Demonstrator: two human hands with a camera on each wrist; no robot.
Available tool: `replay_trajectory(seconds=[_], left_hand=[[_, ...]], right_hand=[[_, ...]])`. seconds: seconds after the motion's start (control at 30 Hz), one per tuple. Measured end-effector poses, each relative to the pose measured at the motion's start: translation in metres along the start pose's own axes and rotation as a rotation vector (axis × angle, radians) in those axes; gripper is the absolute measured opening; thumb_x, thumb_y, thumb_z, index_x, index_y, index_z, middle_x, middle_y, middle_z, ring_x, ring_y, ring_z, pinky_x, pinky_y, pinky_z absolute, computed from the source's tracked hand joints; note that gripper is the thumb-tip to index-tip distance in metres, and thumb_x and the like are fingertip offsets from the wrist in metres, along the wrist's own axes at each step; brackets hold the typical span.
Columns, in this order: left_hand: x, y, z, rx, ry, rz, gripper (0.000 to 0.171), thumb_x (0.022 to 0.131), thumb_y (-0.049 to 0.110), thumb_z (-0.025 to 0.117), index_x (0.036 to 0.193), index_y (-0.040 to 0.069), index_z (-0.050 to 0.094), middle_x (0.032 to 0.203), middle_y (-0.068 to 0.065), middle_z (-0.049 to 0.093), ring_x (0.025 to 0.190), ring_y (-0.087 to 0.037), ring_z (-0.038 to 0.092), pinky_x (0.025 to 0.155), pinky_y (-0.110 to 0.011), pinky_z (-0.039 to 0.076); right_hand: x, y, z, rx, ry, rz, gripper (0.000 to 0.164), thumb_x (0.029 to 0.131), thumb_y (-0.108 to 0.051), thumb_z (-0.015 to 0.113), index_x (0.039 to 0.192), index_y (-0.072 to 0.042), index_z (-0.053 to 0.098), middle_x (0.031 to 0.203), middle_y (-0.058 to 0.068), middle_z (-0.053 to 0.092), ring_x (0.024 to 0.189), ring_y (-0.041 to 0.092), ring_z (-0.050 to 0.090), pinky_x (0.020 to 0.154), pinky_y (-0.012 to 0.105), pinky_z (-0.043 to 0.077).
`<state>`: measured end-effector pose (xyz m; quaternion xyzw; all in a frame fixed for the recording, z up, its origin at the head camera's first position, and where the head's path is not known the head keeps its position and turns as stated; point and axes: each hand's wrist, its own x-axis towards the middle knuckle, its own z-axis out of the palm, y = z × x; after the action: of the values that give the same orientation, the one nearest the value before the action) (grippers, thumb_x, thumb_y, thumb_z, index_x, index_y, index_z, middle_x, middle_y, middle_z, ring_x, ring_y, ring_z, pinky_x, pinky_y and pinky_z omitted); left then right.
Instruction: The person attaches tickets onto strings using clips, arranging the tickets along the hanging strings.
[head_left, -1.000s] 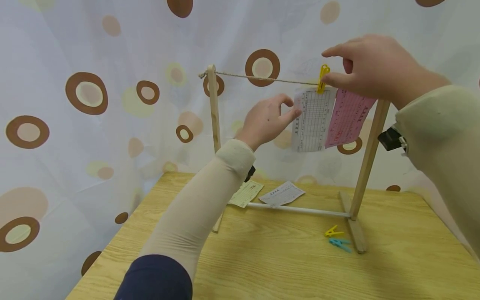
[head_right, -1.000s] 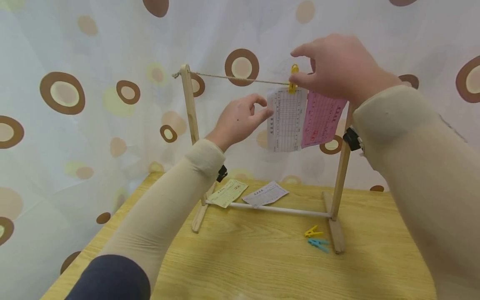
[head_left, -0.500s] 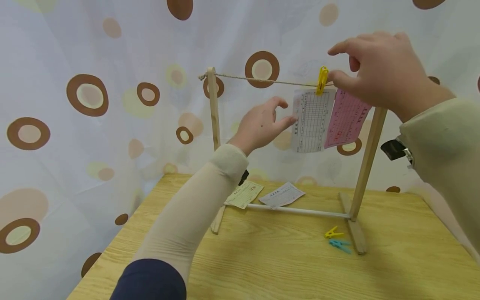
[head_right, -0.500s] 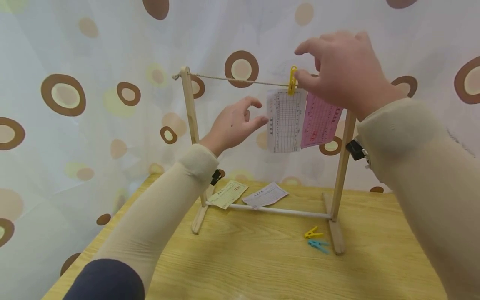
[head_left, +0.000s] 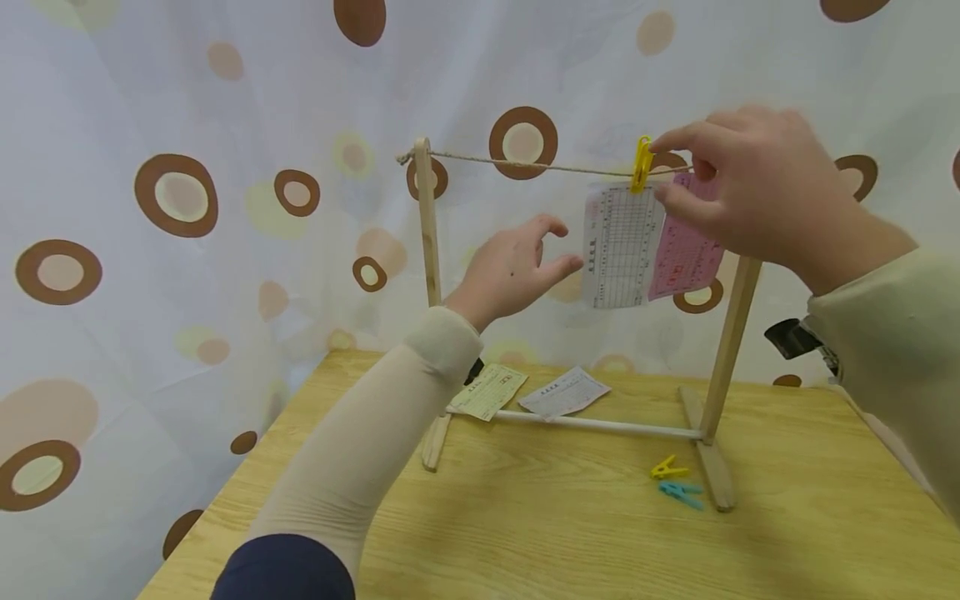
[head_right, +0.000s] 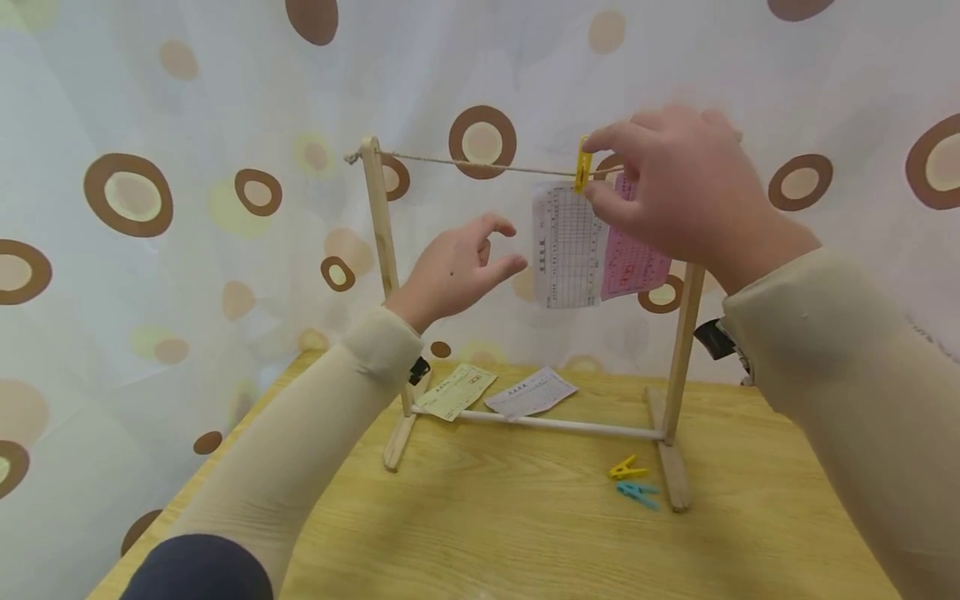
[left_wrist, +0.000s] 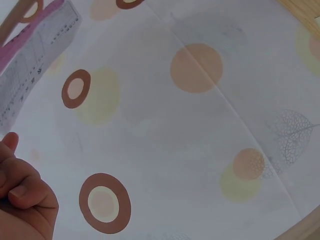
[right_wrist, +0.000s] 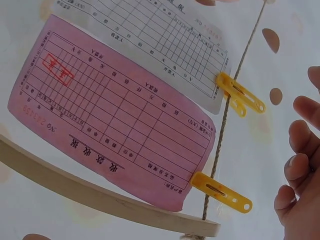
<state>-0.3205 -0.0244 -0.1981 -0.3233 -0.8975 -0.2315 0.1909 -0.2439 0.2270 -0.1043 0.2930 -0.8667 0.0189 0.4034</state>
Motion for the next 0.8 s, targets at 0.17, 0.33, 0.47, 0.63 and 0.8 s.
replay_trajectory(seconds=[0.17,0.33,0.47,0.63,0.8], left_hand=[[-0.012,-0.002,0.004,0.016,0.055,0.084,0.051,0.1,0.051,0.06,0.137,0.017,0.054,0.076,0.001,0.055,0.058,-0.015,0.048,0.053,-0.03,0.041],[-0.024,-0.007,0.006,0.048,0.086,0.144,0.049,0.1,0.048,0.061,0.135,0.015,0.054,0.071,0.003,0.053,0.055,-0.013,0.046,0.051,-0.029,0.038],[-0.034,-0.015,0.01,0.058,0.072,0.169,0.047,0.099,0.046,0.064,0.133,0.015,0.056,0.067,0.003,0.051,0.052,-0.012,0.044,0.05,-0.028,0.038],[-0.049,-0.029,0.018,0.095,0.072,0.174,0.05,0.098,0.048,0.064,0.133,0.015,0.056,0.068,0.005,0.051,0.051,-0.011,0.045,0.048,-0.027,0.038],[-0.063,-0.042,0.03,0.141,0.063,0.174,0.056,0.096,0.053,0.062,0.137,0.014,0.055,0.07,0.006,0.051,0.051,-0.01,0.043,0.047,-0.027,0.037]], right_hand=[[-0.014,-0.002,0.004,0.037,-0.003,-0.001,0.036,0.09,-0.022,0.068,0.124,-0.008,0.071,0.076,0.005,0.054,0.072,0.022,0.042,0.065,0.039,0.031],[-0.026,-0.001,0.011,0.087,0.011,0.003,0.036,0.089,-0.019,0.069,0.124,-0.01,0.071,0.074,0.003,0.053,0.07,0.019,0.04,0.065,0.036,0.029],[-0.04,-0.001,0.018,0.12,0.008,0.015,0.037,0.088,-0.018,0.071,0.124,-0.009,0.071,0.075,0.002,0.055,0.074,0.018,0.041,0.065,0.034,0.03],[-0.059,-0.002,0.035,0.156,0.017,-0.015,0.036,0.084,-0.017,0.074,0.119,-0.01,0.073,0.075,-0.002,0.055,0.072,0.014,0.043,0.062,0.03,0.032],[-0.08,-0.005,0.054,0.196,-0.031,0.004,0.035,0.082,-0.015,0.078,0.117,-0.012,0.074,0.077,-0.005,0.055,0.072,0.013,0.045,0.062,0.034,0.038]])
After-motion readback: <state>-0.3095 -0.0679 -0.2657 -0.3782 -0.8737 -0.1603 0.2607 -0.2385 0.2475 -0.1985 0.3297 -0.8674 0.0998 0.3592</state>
